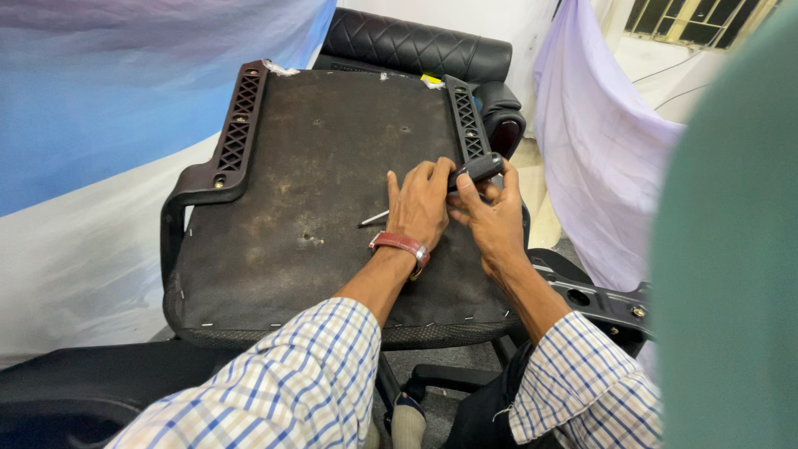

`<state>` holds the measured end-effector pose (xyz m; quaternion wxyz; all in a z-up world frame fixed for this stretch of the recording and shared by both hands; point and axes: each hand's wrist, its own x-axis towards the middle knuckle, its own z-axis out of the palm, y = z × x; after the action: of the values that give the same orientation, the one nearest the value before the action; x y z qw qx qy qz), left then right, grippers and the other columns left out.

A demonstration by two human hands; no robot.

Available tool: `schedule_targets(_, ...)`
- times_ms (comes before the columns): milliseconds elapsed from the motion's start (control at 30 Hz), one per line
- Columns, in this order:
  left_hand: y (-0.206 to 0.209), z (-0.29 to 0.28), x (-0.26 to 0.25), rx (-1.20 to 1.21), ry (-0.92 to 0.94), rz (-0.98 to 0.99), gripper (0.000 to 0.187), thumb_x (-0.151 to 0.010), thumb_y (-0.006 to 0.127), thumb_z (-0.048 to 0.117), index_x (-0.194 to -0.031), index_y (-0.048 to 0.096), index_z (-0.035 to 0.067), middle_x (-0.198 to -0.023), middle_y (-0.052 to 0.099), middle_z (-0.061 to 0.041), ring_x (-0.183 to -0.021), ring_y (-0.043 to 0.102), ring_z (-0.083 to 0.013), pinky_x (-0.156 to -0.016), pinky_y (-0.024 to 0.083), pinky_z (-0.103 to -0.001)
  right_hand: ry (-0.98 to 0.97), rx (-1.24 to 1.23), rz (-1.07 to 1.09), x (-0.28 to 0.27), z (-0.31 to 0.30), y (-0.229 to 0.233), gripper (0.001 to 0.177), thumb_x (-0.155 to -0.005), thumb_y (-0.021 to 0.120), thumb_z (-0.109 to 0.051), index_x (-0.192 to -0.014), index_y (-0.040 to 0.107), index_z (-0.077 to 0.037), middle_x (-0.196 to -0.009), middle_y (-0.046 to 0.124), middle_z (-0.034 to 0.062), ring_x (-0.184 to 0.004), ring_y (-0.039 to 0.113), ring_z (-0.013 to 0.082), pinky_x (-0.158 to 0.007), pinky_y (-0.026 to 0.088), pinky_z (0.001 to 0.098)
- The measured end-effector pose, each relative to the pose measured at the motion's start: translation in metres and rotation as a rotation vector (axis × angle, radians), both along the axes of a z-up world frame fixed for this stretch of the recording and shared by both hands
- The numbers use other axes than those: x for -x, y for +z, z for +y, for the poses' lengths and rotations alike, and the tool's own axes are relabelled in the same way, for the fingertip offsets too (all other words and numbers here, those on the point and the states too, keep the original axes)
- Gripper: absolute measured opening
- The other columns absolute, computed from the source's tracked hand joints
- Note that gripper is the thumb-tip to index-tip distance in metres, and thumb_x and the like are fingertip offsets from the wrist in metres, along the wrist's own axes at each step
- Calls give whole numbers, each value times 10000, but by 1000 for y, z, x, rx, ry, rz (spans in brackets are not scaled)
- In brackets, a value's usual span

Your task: The person uses a screwdriver to remove screws from the underside of an office chair seat. They loosen and remove multiple screws from the plastic frame, then place the screwdriver on the seat while handling the chair.

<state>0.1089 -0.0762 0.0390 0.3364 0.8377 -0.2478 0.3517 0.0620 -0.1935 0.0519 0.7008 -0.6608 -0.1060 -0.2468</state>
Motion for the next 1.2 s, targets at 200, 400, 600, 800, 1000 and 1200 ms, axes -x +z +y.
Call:
schedule_targets(200, 13, -25, -22, 244, -235, -204, 470, -810, 750, 47, -1233, 558, 117, -1181, 600, -154, -1170, 585, -396, -1060, 455, -518, -28, 64, -237, 7, -29, 14, 656, -992, 671, -128, -1516, 275, -126, -1203, 642, 109, -981, 704, 156, -819, 615, 277)
schedule_targets(400, 44, -50, -22, 286, -361, -89, 650, -680, 933, 185, -1212, 571, 96, -1212, 564, -166, -1194, 524, -396, -999, 438, -491, -211, 267, -347, 31, -64, 25, 622, -1053, 666, -108, -1535, 273, -113, -1276, 644, 135, -1011, 697, 141, -816, 542, 226)
schedule_targets(600, 35, -50, -23, 117, -416, 133, 647, -672, 925, 174, -1240, 620, 120, -1266, 601, -89, -1231, 579, -299, -1040, 476, -387, -357, 359, -415, 40, -91, 50, 651, -1085, 637, -87, -1585, 226, -158, -1328, 579, 155, -1073, 733, 189, -900, 630, 285)
schedule_targets(800, 12, -56, -23, 211, -353, 305, 538, -700, 879, 126, -1205, 692, 125, -1230, 661, -38, -1206, 629, -244, -1057, 486, -360, -381, 392, -395, 37, -94, 59, 650, -1076, 613, -59, -1579, 227, -200, -1295, 553, 154, -1028, 765, 210, -895, 634, 328)
schedule_targets(1000, 18, -60, -15, 236, -255, 540, 448, -795, 815, 136, -1224, 722, 225, -1312, 587, -42, -1258, 586, -223, -1105, 441, -367, -415, 450, -363, 31, -87, 62, 655, -1055, 619, -46, -1566, 242, -204, -1272, 564, 169, -1018, 783, 215, -864, 634, 315)
schedule_targets(1200, 16, -57, -14, 226, -248, 449, 451, -782, 818, 113, -1206, 738, 245, -1294, 622, -48, -1288, 550, -228, -1130, 419, -366, -417, 508, -376, 30, -85, 70, 646, -1043, 642, -35, -1555, 284, -199, -1264, 577, 174, -1024, 791, 215, -859, 682, 305)
